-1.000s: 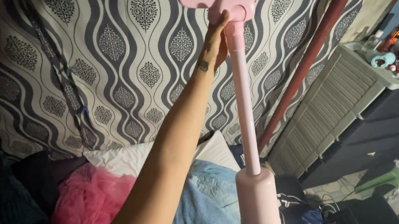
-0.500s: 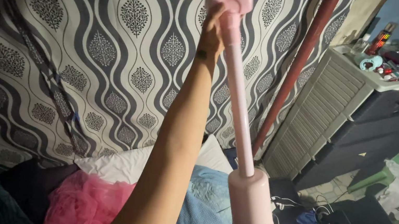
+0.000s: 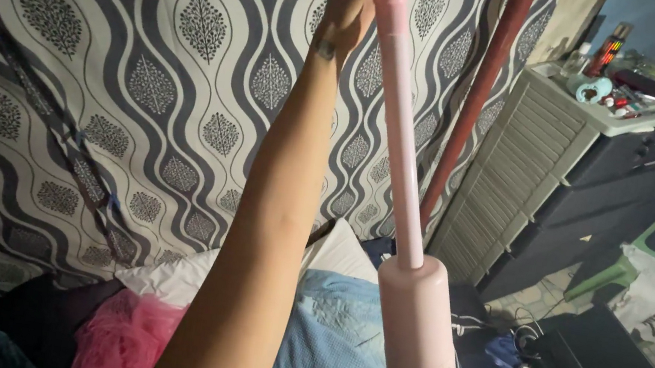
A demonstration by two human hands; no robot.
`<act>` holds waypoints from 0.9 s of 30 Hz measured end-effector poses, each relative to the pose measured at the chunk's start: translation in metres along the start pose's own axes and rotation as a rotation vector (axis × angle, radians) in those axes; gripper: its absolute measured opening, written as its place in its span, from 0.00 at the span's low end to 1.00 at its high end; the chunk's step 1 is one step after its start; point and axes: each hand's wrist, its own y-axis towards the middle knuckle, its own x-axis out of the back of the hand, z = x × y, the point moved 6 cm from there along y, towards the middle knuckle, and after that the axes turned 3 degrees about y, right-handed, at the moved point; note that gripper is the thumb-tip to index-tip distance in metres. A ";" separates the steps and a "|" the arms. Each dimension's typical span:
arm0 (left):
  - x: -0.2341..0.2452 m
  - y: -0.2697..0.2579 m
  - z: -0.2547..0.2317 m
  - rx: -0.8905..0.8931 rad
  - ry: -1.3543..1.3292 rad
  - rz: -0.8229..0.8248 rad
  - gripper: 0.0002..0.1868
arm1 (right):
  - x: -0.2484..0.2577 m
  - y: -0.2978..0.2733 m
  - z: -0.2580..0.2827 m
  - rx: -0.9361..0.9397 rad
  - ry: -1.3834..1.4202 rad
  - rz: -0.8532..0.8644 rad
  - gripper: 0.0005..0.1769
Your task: Assembling a portable vacuum cleaner and cleaning curtains/ceiling area.
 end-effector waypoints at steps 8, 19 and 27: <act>-0.001 -0.011 -0.006 0.096 0.186 -0.054 0.50 | -0.037 0.039 -0.024 -0.128 0.277 -0.011 0.10; -0.011 -0.008 -0.040 0.110 0.427 -0.043 0.57 | -0.069 0.068 -0.039 -0.265 0.203 0.104 0.13; -0.019 0.022 -0.097 0.111 0.796 0.201 0.49 | -0.015 0.038 0.018 -0.500 0.486 0.230 0.16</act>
